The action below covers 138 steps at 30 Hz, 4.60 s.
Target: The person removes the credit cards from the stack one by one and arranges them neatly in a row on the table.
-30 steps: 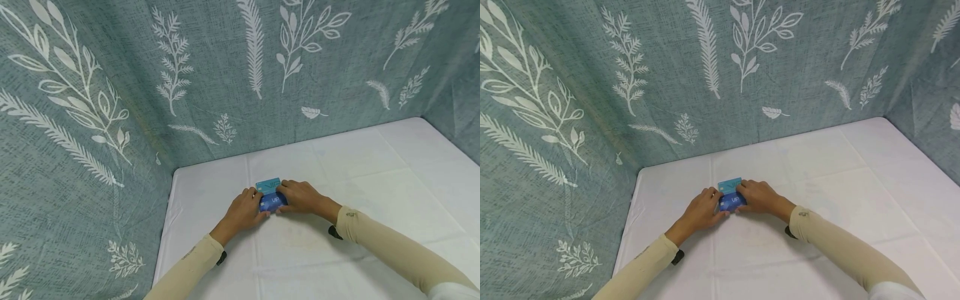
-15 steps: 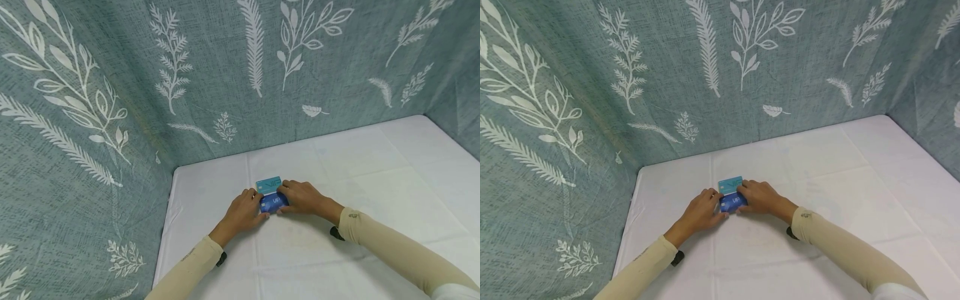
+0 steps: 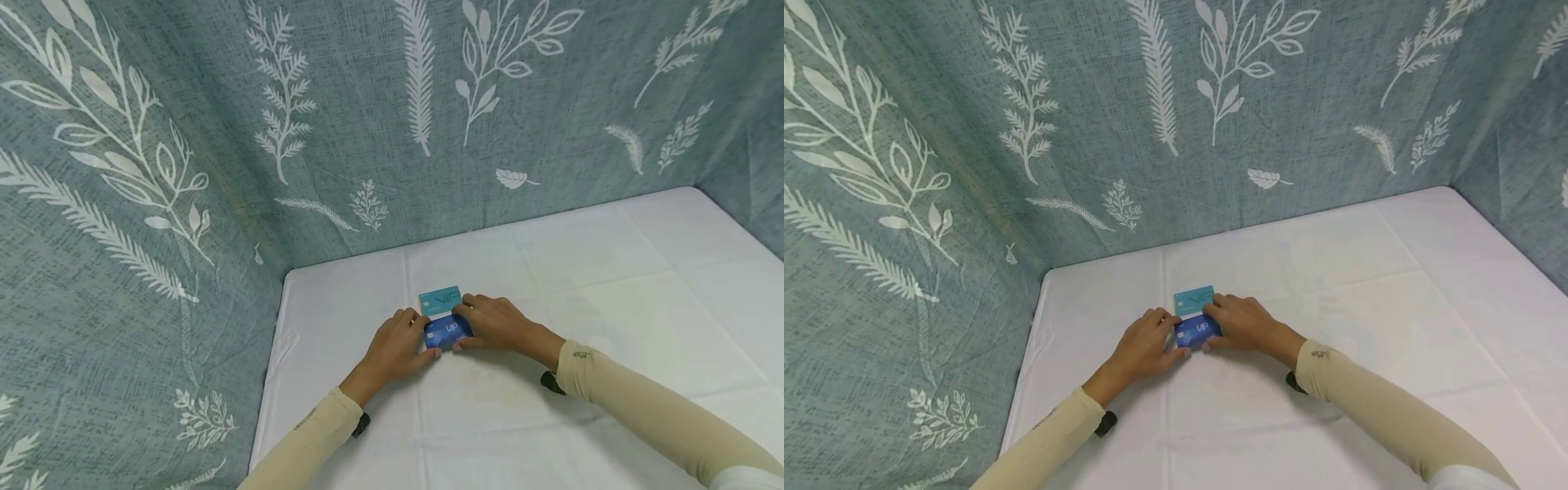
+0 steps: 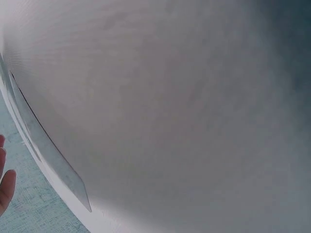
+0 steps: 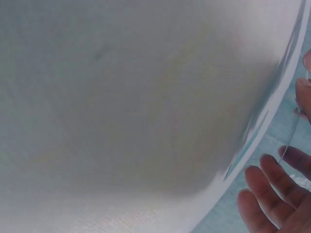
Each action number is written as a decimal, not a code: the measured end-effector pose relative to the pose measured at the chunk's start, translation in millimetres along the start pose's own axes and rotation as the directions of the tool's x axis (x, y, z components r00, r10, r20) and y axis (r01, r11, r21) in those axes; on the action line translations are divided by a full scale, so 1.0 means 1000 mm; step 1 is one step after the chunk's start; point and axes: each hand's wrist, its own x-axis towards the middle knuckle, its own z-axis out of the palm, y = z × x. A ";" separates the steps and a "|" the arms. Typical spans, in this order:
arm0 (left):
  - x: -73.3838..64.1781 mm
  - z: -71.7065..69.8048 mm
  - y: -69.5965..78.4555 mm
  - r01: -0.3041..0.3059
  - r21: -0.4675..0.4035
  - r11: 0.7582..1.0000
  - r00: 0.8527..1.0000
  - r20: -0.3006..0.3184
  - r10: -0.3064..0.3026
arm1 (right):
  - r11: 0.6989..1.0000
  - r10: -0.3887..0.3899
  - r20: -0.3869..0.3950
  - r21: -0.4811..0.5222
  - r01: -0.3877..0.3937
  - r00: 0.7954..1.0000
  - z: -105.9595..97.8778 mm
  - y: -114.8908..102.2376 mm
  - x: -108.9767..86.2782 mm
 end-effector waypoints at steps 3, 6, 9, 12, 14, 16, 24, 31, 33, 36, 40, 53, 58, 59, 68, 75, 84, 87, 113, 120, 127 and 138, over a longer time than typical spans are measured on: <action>-0.001 0.000 0.000 0.009 0.000 1.000 1.000 0.008 -0.009 | 1.000 -0.006 -0.007 -0.003 0.006 1.000 -0.001 -0.001 -0.001; -0.003 -0.001 0.000 0.016 -0.005 1.000 1.000 0.008 -0.016 | 1.000 -0.012 -0.015 -0.006 0.012 1.000 -0.001 -0.002 -0.001; -0.004 -0.002 0.000 0.014 -0.015 1.000 1.000 0.000 -0.014 | 1.000 -0.017 -0.022 -0.012 0.017 1.000 -0.002 -0.002 -0.002; -0.005 -0.004 0.001 0.008 -0.024 1.000 1.000 -0.004 -0.008 | 1.000 -0.019 -0.025 -0.009 0.018 1.000 -0.004 -0.004 -0.002; -0.005 -0.005 0.001 0.004 -0.028 1.000 1.000 0.000 -0.004 | 1.000 -0.020 -0.024 -0.001 0.020 1.000 -0.005 -0.005 -0.003; -0.006 -0.006 0.001 0.004 -0.035 0.999 1.000 0.006 -0.004 | 1.000 -0.021 -0.023 0.007 0.021 1.000 -0.005 -0.005 -0.003; -0.006 -0.008 0.002 0.016 -0.053 0.998 0.999 0.040 -0.014 | 1.000 -0.015 -0.016 0.012 0.015 1.000 -0.004 -0.007 -0.004; -0.008 -0.009 0.003 0.023 -0.052 0.998 0.998 0.054 -0.020 | 0.999 -0.031 -0.013 0.021 0.031 0.999 -0.003 -0.008 -0.005; -0.009 -0.009 0.003 0.021 -0.050 0.999 0.998 0.058 -0.018 | 0.999 -0.038 -0.012 0.019 0.038 0.999 -0.003 -0.009 -0.005; -0.011 -0.009 0.003 0.019 -0.048 0.999 0.998 0.066 -0.016 | 0.999 -0.046 -0.016 0.013 0.047 0.999 -0.003 -0.010 -0.006; -0.013 -0.010 0.002 0.026 -0.068 0.997 0.997 0.072 -0.021 | 0.998 -0.053 -0.025 0.013 0.053 0.998 -0.003 -0.011 -0.006; -0.014 -0.006 -0.003 0.012 -0.065 0.998 0.998 0.067 -0.007 | 0.999 -0.042 -0.016 0.026 0.042 0.999 0.002 -0.012 -0.003; -0.015 -0.007 -0.004 0.007 -0.067 0.998 0.998 0.066 -0.003 | 0.999 -0.034 -0.009 0.026 0.034 0.999 0.002 -0.014 -0.004; -0.015 -0.007 -0.004 0.006 -0.070 0.998 0.998 0.065 -0.002 | 0.999 -0.031 -0.007 0.025 0.032 0.999 0.002 -0.014 -0.004; -0.016 -0.007 -0.004 -0.006 -0.064 0.998 0.998 0.065 0.010 | 0.999 -0.027 0.002 0.035 0.027 1.000 0.003 -0.016 -0.003; -0.015 -0.009 -0.003 -0.014 -0.064 0.998 0.997 0.076 0.019 | 0.999 -0.022 0.005 0.027 0.022 1.000 0.004 -0.017 -0.005; -0.013 -0.010 -0.003 -0.023 -0.069 0.997 0.994 0.101 0.030 | 0.999 -0.023 0.003 0.026 0.023 1.000 0.004 -0.017 -0.005; -0.012 -0.009 -0.003 -0.026 -0.072 0.997 0.994 0.107 0.034 | 0.999 -0.026 -0.003 0.024 0.026 1.000 0.005 -0.017 -0.005; -0.009 -0.009 -0.002 -0.035 -0.052 0.998 0.989 0.144 0.042 | 1.000 -0.030 -0.001 0.007 0.030 1.000 0.009 -0.018 -0.004; -0.009 -0.009 -0.002 -0.038 -0.041 0.998 0.987 0.154 0.044 | 0.999 -0.039 -0.010 0.003 0.039 0.999 0.009 -0.019 -0.003; -0.008 -0.009 -0.002 -0.041 -0.019 0.999 0.986 0.161 0.043 | 0.999 -0.038 0.015 0.007 0.038 0.999 0.007 -0.019 -0.003; -0.007 -0.009 -0.001 -0.044 -0.019 0.999 0.984 0.170 0.046 | 0.999 -0.053 0.021 -0.001 0.053 0.998 0.006 -0.018 -0.003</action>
